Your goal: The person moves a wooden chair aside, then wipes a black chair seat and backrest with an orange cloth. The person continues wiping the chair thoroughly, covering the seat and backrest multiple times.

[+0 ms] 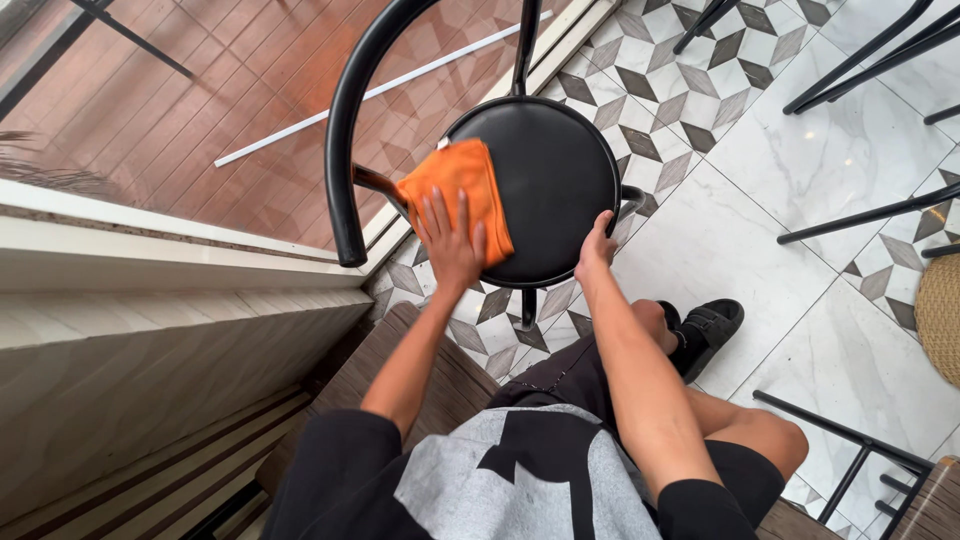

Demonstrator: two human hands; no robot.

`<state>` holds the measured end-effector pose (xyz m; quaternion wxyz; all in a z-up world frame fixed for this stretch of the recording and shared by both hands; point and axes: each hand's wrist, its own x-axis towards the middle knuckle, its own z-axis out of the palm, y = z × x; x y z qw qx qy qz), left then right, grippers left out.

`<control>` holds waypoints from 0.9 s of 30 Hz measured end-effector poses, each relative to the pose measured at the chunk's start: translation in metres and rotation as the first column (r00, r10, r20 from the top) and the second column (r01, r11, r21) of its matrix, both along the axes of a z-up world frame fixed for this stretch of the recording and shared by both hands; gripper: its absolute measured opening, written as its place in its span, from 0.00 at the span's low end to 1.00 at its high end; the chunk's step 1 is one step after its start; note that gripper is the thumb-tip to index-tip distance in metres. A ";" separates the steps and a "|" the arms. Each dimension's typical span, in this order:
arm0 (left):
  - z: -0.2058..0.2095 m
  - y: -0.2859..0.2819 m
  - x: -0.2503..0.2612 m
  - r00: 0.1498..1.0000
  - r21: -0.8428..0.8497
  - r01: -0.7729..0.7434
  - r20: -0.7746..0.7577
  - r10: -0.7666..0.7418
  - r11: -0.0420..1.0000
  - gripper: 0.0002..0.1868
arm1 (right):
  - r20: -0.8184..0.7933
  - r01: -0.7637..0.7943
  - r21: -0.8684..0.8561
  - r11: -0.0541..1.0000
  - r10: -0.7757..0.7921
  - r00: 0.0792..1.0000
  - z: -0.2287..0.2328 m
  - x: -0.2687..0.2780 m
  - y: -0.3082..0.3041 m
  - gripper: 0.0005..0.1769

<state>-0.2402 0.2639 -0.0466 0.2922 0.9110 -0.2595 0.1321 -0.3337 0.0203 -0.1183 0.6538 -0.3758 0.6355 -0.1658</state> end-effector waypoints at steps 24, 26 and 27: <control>0.007 -0.026 -0.007 0.999 0.182 -0.043 0.019 0.040 0.982 0.35 | 0.236 -0.572 -0.227 0.788 0.615 0.753 0.005 -0.097 0.054 0.27; 0.009 -0.008 -0.034 0.999 0.170 -0.037 0.035 0.032 0.985 0.34 | 0.235 -0.576 -0.238 0.782 0.621 0.748 0.005 -0.094 0.057 0.26; 0.011 0.002 -0.046 0.999 0.165 -0.036 0.043 0.030 0.986 0.34 | 0.235 -0.579 -0.242 0.778 0.626 0.744 0.004 -0.092 0.059 0.26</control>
